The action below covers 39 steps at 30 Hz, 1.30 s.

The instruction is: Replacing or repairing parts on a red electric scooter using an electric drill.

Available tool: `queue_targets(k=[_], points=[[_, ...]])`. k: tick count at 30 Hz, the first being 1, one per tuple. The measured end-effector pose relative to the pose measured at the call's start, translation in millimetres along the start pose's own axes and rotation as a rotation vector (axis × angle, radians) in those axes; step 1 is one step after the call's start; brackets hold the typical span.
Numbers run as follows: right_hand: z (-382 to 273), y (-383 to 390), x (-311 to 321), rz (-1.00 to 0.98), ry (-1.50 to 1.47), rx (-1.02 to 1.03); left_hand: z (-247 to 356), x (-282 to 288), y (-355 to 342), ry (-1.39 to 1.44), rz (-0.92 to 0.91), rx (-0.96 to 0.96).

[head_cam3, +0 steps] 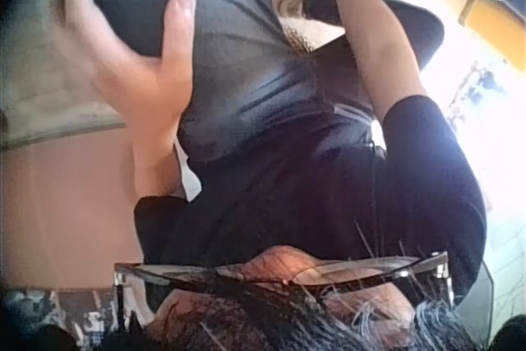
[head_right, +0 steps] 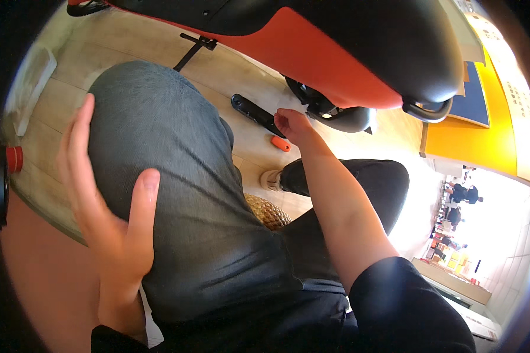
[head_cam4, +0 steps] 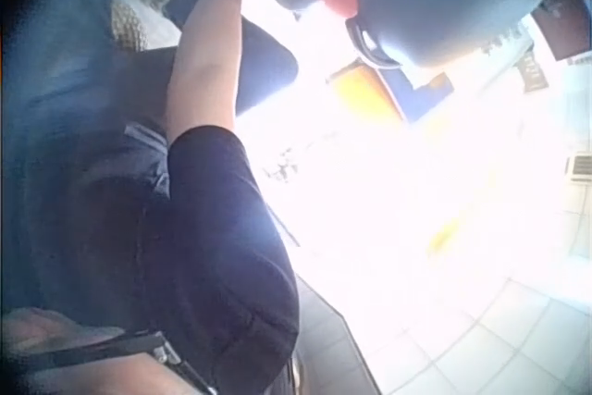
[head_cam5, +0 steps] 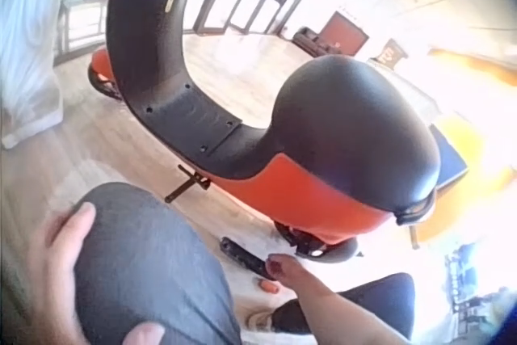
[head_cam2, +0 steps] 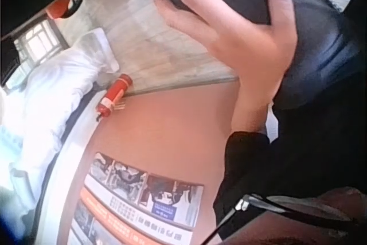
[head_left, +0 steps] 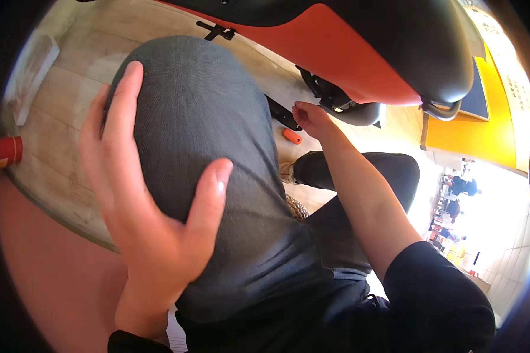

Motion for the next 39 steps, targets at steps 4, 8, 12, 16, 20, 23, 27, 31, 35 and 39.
queue_targets(k=[4,8,12,16,20,23,27,31,35,39], points=[[-12.6,30.7,14.2,0.015,0.009,0.039,-0.5,-13.5,-0.4,0.093,0.014,0.009],[-15.2,73.9,21.8,-0.085,0.014,0.027,-9.9,-19.9,-0.1,0.115,-0.028,0.091],[-45.2,130.9,31.3,-0.075,0.039,0.036,-1.3,-27.8,-2.2,0.088,-0.055,0.094],[-64.5,158.6,42.1,-0.067,0.020,0.047,6.6,-34.9,-6.0,0.043,-0.099,0.097],[-71.4,174.9,31.4,-0.044,-0.030,0.065,17.7,-36.3,-11.3,0.019,-0.123,0.099],[-69.0,175.6,32.0,-0.076,-0.039,0.030,24.8,-40.5,-15.8,0.007,-0.153,0.094],[-76.0,190.6,28.5,-0.102,-0.076,0.048,30.0,-46.0,-16.7,0.004,-0.187,0.068],[-101.9,238.4,26.6,-0.175,-0.052,0.128,-33.0,-44.2,26.7,0.439,-0.184,0.380],[-135.5,312.6,46.0,-0.198,0.006,0.341,-122.5,-23.6,183.8,0.338,-0.619,1.054],[-144.8,358.7,105.9,-0.058,-0.145,0.492,-50.3,-15.4,196.4,0.645,-0.577,1.553]])
Point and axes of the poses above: each hand's wrist, its own y-axis away from the middle knuckle, its own x-axis out of the back of the hand, z = x × y, the point moved 6 cm from there along -y, towards the middle knuckle, and after that the axes turned 8 degrees about -y, right-handed, at the moved point
